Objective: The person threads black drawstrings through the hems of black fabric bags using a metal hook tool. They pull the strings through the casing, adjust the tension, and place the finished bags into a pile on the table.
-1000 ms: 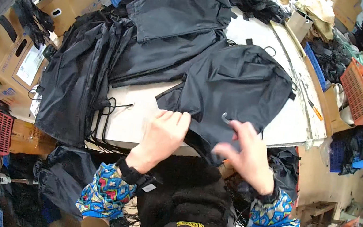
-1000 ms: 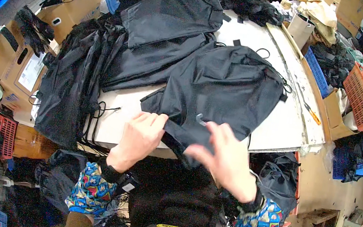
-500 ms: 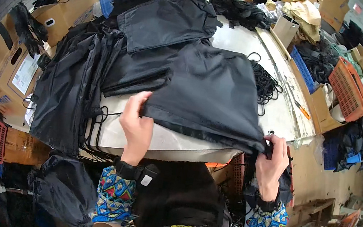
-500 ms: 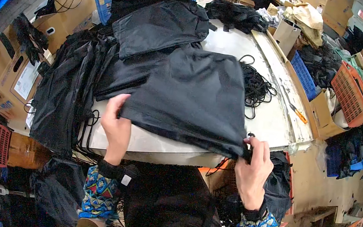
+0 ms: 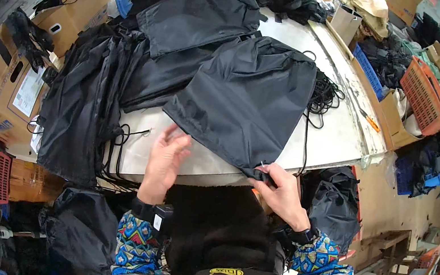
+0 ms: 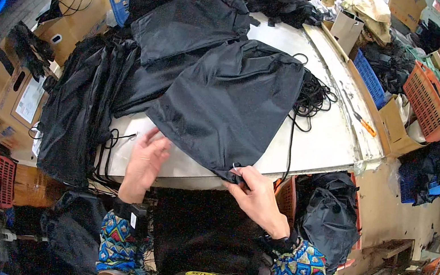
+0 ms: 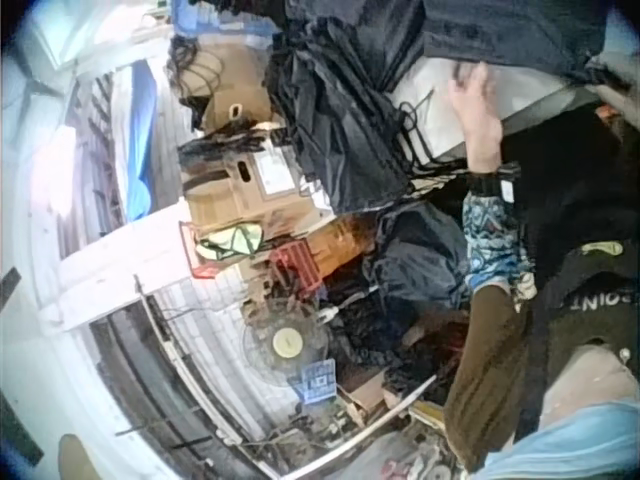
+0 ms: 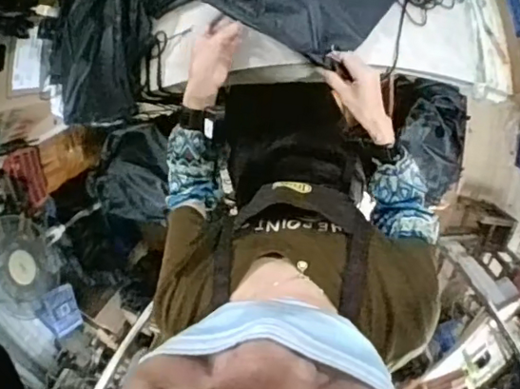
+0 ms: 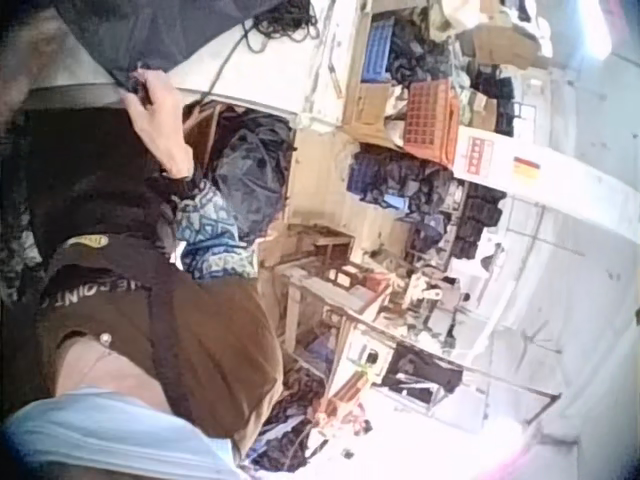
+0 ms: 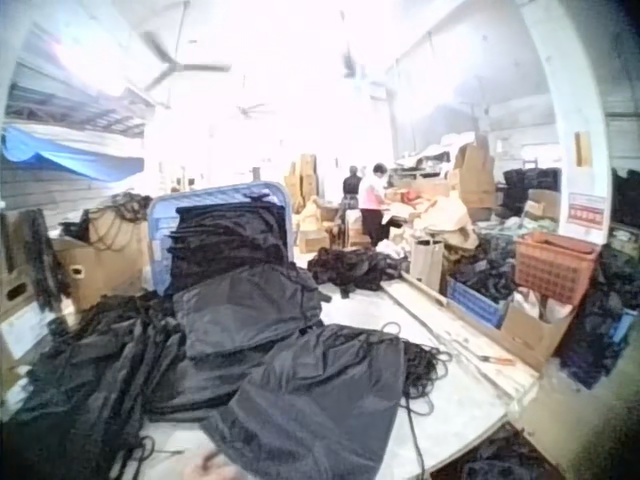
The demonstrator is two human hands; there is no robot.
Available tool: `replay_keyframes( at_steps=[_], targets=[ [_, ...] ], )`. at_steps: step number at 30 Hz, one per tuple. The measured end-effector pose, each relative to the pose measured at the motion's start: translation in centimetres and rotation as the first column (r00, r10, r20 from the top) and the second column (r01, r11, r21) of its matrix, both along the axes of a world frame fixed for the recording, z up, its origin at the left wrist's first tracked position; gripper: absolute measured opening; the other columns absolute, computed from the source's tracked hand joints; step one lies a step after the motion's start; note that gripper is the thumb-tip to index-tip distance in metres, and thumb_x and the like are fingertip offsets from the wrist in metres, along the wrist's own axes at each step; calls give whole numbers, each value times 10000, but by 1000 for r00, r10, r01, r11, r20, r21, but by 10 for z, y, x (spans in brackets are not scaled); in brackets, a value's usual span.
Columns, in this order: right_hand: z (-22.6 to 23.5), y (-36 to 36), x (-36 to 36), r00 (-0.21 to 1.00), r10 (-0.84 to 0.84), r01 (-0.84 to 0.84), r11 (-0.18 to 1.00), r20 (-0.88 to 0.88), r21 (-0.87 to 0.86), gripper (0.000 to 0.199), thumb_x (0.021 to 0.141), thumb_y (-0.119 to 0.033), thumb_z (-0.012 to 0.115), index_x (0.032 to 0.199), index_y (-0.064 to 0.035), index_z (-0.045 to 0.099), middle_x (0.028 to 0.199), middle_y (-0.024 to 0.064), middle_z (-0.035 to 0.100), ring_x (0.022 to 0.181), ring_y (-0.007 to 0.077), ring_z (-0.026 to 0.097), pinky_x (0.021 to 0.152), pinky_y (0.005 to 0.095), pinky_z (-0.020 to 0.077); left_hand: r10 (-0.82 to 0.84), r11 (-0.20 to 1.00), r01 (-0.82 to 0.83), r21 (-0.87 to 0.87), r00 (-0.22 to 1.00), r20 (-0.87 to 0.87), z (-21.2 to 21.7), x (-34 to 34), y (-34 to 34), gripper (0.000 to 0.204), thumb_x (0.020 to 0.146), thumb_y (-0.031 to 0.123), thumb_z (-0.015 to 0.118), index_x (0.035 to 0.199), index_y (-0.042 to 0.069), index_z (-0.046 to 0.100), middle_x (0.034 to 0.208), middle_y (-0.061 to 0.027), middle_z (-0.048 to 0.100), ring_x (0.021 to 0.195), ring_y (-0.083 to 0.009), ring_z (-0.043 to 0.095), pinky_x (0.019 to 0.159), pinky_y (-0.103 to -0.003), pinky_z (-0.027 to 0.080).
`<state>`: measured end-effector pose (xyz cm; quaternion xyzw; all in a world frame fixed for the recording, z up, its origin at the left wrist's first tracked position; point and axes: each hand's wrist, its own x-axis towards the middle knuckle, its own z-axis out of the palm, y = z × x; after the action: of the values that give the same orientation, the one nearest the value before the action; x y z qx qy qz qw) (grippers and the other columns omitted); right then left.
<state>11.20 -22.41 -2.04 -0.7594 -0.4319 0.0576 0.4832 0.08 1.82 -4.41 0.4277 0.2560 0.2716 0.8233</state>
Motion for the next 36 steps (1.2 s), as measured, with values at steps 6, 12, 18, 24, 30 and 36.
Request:
replay_keyframes(
  at_steps=[6,12,18,24,30,36],
  targets=[
    [13,-3,5,904,-261,167,944,338,285,158,776,-43,709,844,23,582,772,122,563,545,212,538,492,288,423,-13,995,21,-102,997,77,4,23,-20,218,828,56,653,1018,72,549,899,-34,613,696,-137,594,633,-293,504],
    [9,-10,18,763,-588,527,806,267,270,123,771,10,628,883,-14,581,654,119,598,518,266,600,485,316,460,126,931,-86,354,988,-91,21,36,-41,366,852,76,629,1141,13,415,725,-57,547,496,-145,539,413,-255,440],
    [-2,10,5,936,-291,271,955,196,122,203,799,-42,667,974,-17,567,764,156,617,634,321,623,548,353,481,423,794,-350,496,905,-39,-2,22,-65,484,885,183,639,1237,12,353,869,-52,502,583,-103,489,523,-206,425],
    [-27,14,-15,989,-43,22,988,140,154,313,787,-86,719,1042,17,568,663,73,537,502,151,511,477,280,425,-189,927,271,258,935,-301,7,15,-115,308,925,301,586,828,9,596,676,-11,552,544,-54,501,451,-196,379],
    [-22,-2,-17,958,-168,171,985,-234,-8,193,798,-91,689,935,25,619,635,77,559,532,142,526,515,262,431,-141,979,160,123,978,-154,0,13,-113,166,901,175,608,912,9,615,705,-11,585,564,-63,528,457,-200,408],
    [-27,10,-21,981,-120,136,986,-153,94,115,801,-64,632,854,36,611,735,166,632,650,250,640,575,328,478,-159,928,219,302,964,-211,2,8,-116,108,890,69,594,965,-6,613,748,-32,608,607,-75,567,476,-203,442]
  ],
)
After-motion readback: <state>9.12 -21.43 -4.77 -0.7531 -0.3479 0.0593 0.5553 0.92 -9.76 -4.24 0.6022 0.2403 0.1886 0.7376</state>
